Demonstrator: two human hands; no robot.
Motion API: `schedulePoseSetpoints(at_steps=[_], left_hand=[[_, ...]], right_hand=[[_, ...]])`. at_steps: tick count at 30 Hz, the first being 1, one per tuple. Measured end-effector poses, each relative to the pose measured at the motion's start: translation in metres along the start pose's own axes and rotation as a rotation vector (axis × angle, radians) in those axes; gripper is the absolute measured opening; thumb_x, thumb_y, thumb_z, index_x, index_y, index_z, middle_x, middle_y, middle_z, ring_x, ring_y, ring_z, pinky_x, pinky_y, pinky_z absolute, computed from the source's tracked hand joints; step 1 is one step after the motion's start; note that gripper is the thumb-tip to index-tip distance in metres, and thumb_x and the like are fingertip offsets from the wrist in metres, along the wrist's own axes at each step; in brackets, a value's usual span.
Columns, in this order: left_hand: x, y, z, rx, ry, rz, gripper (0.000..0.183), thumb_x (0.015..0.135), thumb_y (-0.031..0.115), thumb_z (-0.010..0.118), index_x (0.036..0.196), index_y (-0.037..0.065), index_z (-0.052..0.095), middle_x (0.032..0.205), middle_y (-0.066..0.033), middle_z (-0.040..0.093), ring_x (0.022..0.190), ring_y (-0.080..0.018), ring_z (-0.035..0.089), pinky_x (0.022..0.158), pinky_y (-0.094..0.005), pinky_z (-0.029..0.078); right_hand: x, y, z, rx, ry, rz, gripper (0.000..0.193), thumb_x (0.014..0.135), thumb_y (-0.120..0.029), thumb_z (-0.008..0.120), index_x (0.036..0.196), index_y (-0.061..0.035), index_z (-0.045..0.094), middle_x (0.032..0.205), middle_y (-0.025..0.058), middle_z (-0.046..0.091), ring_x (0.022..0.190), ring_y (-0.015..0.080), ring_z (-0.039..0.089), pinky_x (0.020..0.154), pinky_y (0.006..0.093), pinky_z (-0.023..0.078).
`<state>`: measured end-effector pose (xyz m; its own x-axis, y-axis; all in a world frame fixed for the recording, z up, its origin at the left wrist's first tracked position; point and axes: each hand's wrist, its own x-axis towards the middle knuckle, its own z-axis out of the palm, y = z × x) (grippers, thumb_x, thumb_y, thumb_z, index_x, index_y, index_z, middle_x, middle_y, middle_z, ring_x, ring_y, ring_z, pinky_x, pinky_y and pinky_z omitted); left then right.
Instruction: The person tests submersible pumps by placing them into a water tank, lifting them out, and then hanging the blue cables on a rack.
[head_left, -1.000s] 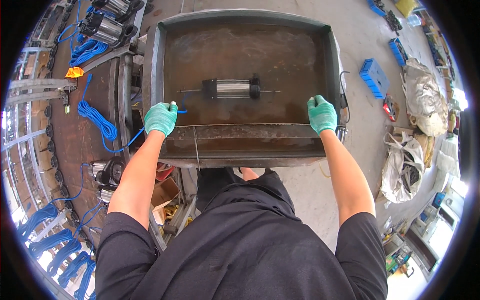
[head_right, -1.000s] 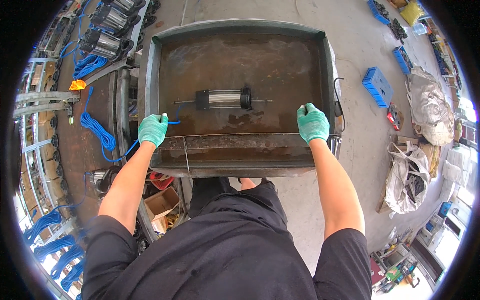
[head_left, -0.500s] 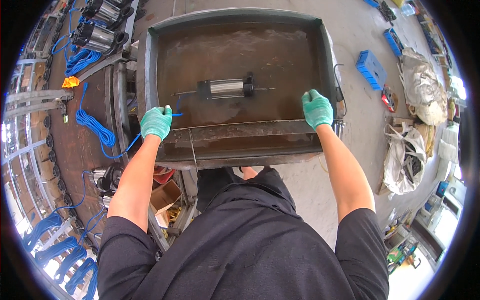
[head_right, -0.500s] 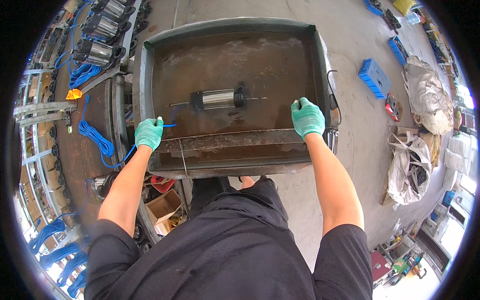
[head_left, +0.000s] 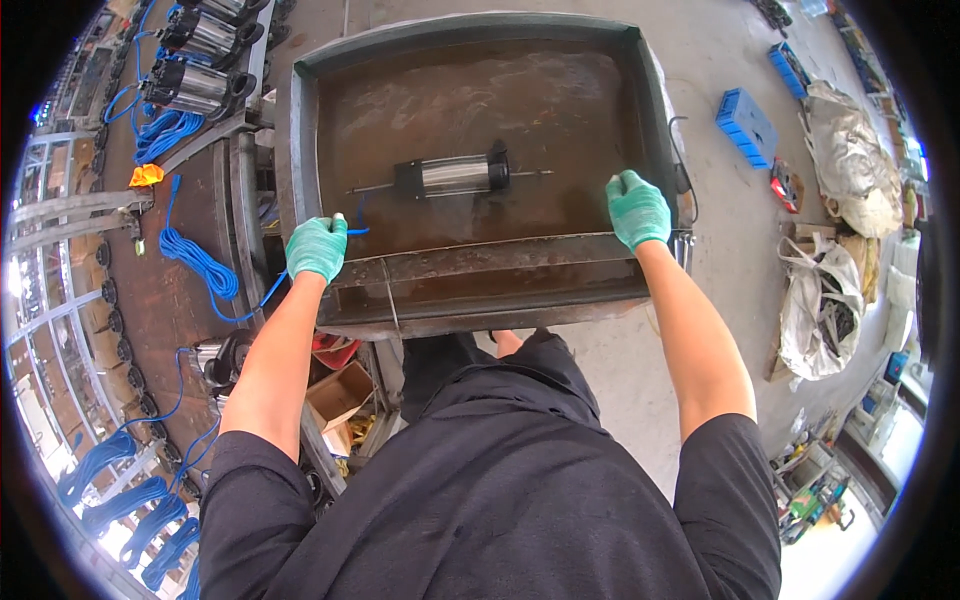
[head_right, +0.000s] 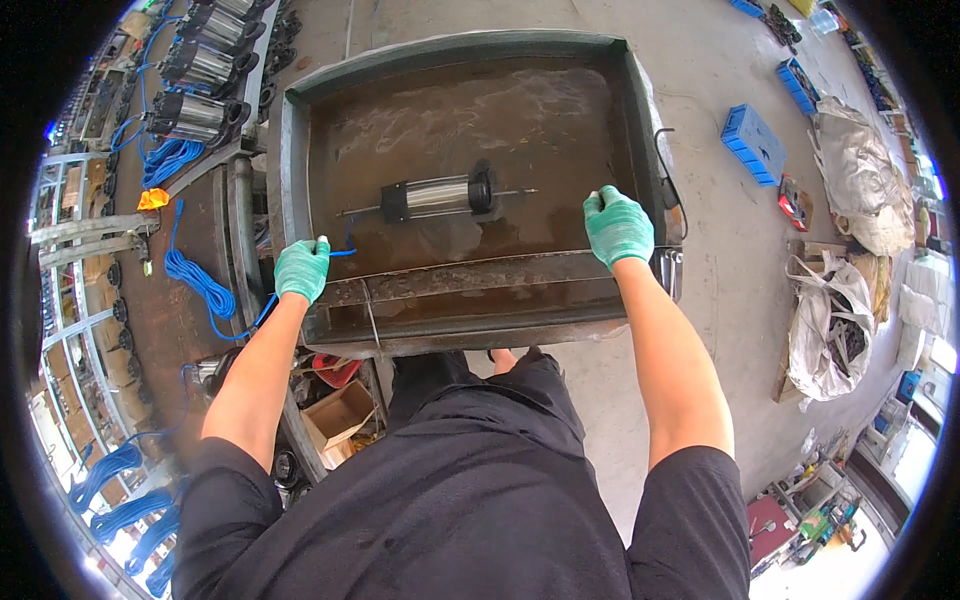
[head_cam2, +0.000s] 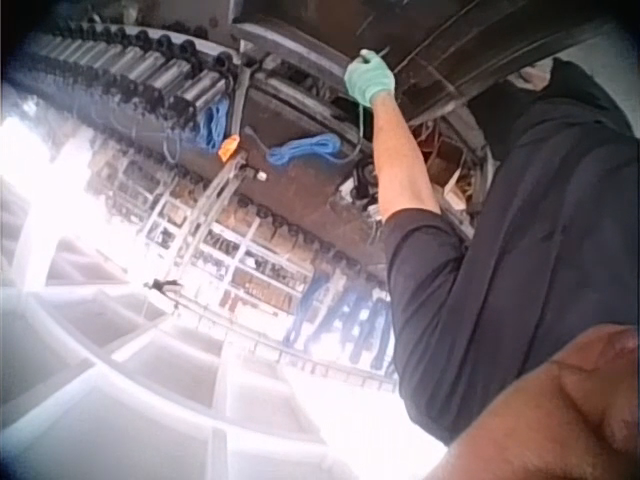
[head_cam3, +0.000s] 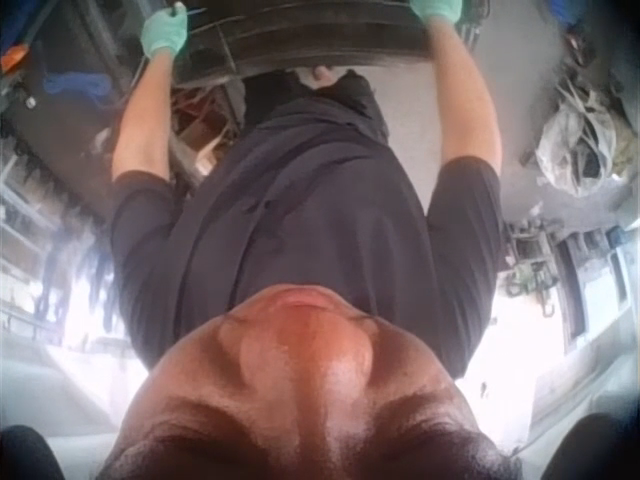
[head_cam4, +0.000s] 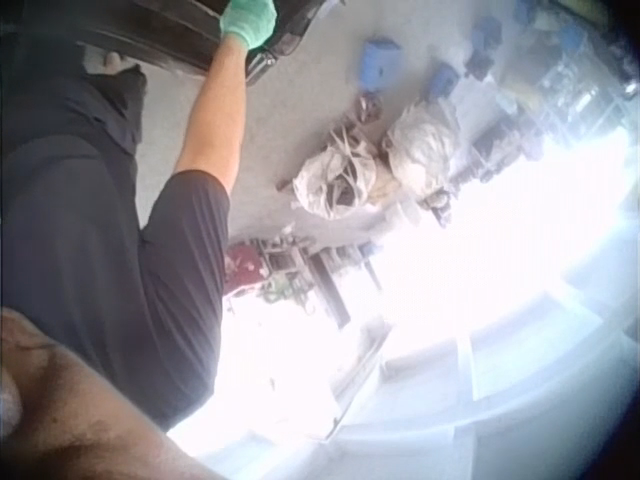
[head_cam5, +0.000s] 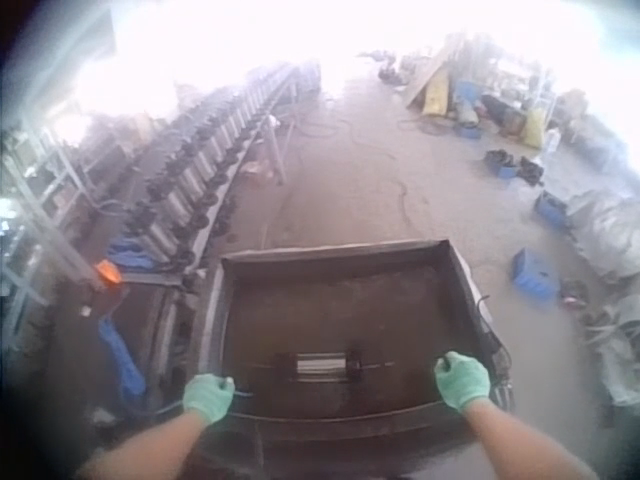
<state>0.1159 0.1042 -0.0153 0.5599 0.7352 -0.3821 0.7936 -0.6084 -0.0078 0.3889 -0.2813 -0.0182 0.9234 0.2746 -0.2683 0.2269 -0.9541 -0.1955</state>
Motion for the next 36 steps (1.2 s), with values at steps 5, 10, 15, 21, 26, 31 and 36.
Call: schedulePoseSetpoints(at_steps=[5,10,15,21,26,31,36], left_hand=[[-0.001,0.001,-0.001,-0.007,-0.028,-0.027,0.047,0.101,0.046,0.047,0.094,0.010,0.077,0.102,-0.0196,0.072,0.097,-0.0421,0.067,0.088,-0.0503,0.053],[-0.003,-0.002,0.002,-0.040,0.024,0.007,0.042,0.101,0.044,0.049,0.098,0.010,0.074,0.101,-0.0194,0.072,0.097,-0.0429,0.067,0.087,-0.0508,0.053],[-0.006,0.000,0.002,-0.079,0.073,0.005,0.034,0.099,0.040,0.052,0.107,0.013,0.071,0.100,-0.0194,0.072,0.096,-0.0424,0.068,0.085,-0.0507,0.054],[0.000,-0.010,0.018,-0.289,0.205,0.175,0.032,0.096,0.024,0.062,0.125,0.011,0.063,0.106,-0.0171,0.072,0.097,-0.0359,0.069,0.086,-0.0467,0.054],[0.004,0.054,0.025,-0.578,0.173,0.397,0.025,0.094,0.018,0.064,0.116,0.006,0.063,0.101,-0.0182,0.072,0.092,-0.0345,0.071,0.083,-0.0432,0.055],[0.026,0.146,0.056,-0.705,-0.274,0.358,0.016,0.099,0.015,0.060,0.112,0.006,0.061,0.094,-0.0064,0.066,0.075,-0.0141,0.065,0.064,-0.0312,0.053],[0.023,0.227,0.051,-0.748,-0.585,0.098,0.021,0.100,0.016,0.059,0.119,0.007,0.057,0.103,-0.0081,0.064,0.078,-0.0182,0.067,0.062,-0.0347,0.056]], right_hand=[[-0.001,-0.001,-0.001,0.005,-0.008,0.012,0.035,0.102,-0.039,0.049,0.104,-0.0109,0.069,0.100,0.0211,0.072,0.095,0.0428,0.068,0.086,0.0520,0.054],[-0.001,-0.003,-0.002,-0.002,-0.010,0.015,0.035,0.102,-0.039,0.049,0.105,-0.0109,0.069,0.100,0.0211,0.073,0.096,0.0429,0.068,0.087,0.0518,0.054],[-0.002,-0.003,-0.003,-0.003,-0.028,0.024,0.035,0.102,-0.039,0.048,0.105,-0.0102,0.068,0.100,0.0212,0.072,0.096,0.0428,0.068,0.087,0.0515,0.054],[0.000,0.001,0.003,0.036,-0.009,0.019,0.033,0.102,-0.038,0.049,0.103,-0.0100,0.068,0.100,0.0203,0.072,0.097,0.0417,0.068,0.087,0.0512,0.054],[0.003,0.004,0.005,0.063,-0.002,0.015,0.033,0.102,-0.037,0.049,0.102,-0.0098,0.067,0.101,0.0188,0.073,0.097,0.0405,0.068,0.086,0.0513,0.053],[0.003,0.003,-0.002,0.077,-0.028,0.004,0.032,0.102,-0.036,0.047,0.104,-0.0105,0.067,0.105,0.0157,0.072,0.099,0.0380,0.069,0.088,0.0495,0.054],[0.000,0.010,-0.003,0.134,-0.032,0.063,0.032,0.101,-0.036,0.047,0.105,-0.0110,0.068,0.105,0.0152,0.073,0.098,0.0366,0.070,0.087,0.0485,0.055]])
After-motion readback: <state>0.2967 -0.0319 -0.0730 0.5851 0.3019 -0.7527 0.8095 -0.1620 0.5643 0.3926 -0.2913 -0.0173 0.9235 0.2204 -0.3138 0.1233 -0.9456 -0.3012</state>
